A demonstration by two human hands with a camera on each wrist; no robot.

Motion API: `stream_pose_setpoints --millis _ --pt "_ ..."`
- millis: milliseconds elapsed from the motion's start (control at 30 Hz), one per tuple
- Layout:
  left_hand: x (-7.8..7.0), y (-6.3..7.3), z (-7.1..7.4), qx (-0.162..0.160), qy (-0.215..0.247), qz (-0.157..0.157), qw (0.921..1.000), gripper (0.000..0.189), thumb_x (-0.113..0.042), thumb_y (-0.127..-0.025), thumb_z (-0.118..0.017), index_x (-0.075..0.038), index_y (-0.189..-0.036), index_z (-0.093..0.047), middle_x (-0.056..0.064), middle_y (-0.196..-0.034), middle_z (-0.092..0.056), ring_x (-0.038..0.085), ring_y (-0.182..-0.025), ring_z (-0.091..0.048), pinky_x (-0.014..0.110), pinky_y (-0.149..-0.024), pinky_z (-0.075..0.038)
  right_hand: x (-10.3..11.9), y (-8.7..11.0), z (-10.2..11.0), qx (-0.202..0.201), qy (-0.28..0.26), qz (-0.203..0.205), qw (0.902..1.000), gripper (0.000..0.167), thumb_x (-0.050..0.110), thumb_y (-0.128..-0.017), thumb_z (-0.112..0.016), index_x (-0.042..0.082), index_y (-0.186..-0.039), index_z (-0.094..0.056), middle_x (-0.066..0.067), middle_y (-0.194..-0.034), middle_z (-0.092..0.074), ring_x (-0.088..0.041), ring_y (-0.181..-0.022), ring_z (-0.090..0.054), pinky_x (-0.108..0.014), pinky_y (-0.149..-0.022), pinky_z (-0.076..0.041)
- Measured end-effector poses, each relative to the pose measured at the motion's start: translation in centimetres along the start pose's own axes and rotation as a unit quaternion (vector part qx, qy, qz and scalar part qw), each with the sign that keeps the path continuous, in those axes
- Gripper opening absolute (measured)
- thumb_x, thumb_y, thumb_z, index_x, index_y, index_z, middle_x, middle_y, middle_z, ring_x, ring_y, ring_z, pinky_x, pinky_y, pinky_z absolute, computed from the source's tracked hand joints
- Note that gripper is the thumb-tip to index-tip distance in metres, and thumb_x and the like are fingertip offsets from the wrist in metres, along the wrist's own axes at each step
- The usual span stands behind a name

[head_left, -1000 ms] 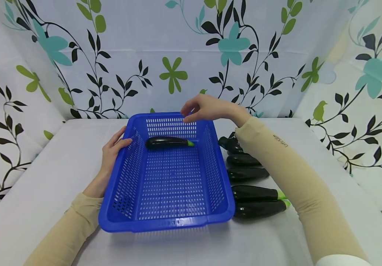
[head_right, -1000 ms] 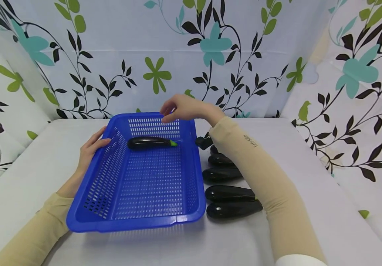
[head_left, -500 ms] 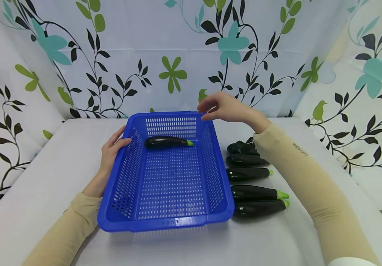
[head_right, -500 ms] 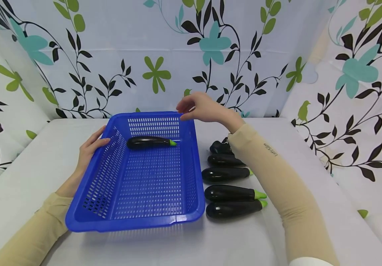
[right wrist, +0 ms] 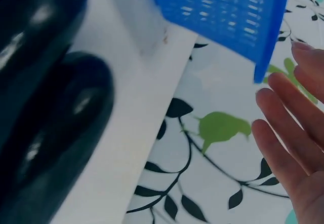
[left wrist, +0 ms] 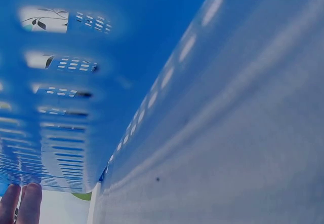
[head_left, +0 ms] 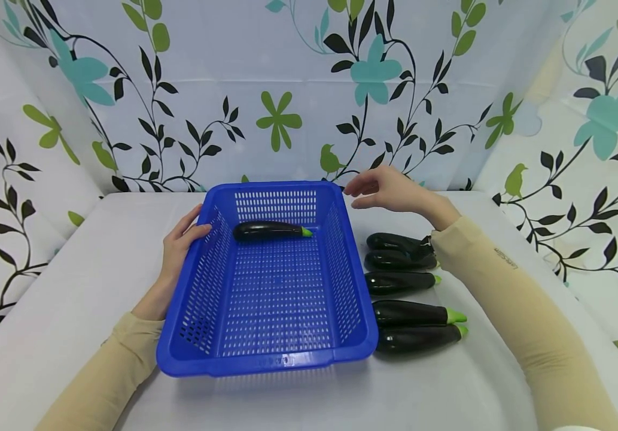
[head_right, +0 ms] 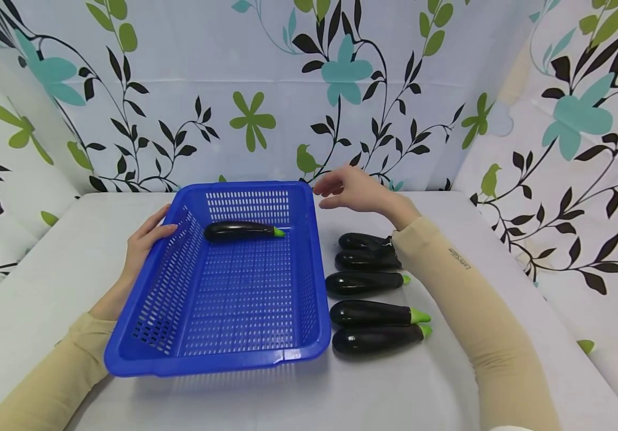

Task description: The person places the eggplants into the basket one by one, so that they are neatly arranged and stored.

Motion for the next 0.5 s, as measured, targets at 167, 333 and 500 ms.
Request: stream_pose_setpoints --millis 167,333,500 --pt "0.0 0.1 0.0 -0.002 0.009 0.001 1.0000 0.058 -0.021 -0.100 -0.060 -0.021 -0.155 -0.039 0.010 -0.156 -0.043 0.010 -0.116 -0.060 0.019 -0.087 -0.055 -1.5 1.0 -0.3 0.014 0.010 -0.019 0.9997 0.034 0.016 -0.089 -0.075 0.007 -0.122 -0.070 -0.010 -0.125 -0.069 -0.032 -0.123 -0.061 -0.049 -0.104 -0.049" --pt "-0.1 0.1 0.1 -0.008 0.008 0.008 0.9999 0.058 -0.020 -0.101 -0.059 -0.022 -0.155 -0.039 0.008 -0.155 -0.045 0.009 -0.116 -0.060 0.019 -0.087 -0.055 -3.3 1.5 -0.6 0.026 0.005 -0.025 0.9993 0.035 0.016 -0.089 -0.075 0.006 -0.123 -0.069 -0.012 -0.127 -0.068 -0.035 -0.125 -0.058 -0.052 -0.107 -0.045" --pt "-0.1 0.0 0.0 -0.006 0.002 0.007 1.0000 0.057 -0.020 -0.101 -0.058 -0.022 -0.155 -0.039 0.009 -0.154 -0.045 0.010 -0.117 -0.059 0.018 -0.087 -0.054 -4.5 2.3 -0.8 0.026 0.013 -0.038 0.9988 0.037 0.017 -0.091 -0.074 0.006 -0.126 -0.068 -0.014 -0.132 -0.065 -0.036 -0.127 -0.056 -0.055 -0.107 -0.044"
Point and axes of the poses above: each hand's wrist, its own y-axis away from the middle knuckle, its own z-axis out of the back of the hand, x = y × z, the point moved 3 cm from there along -y, towards the middle knuckle
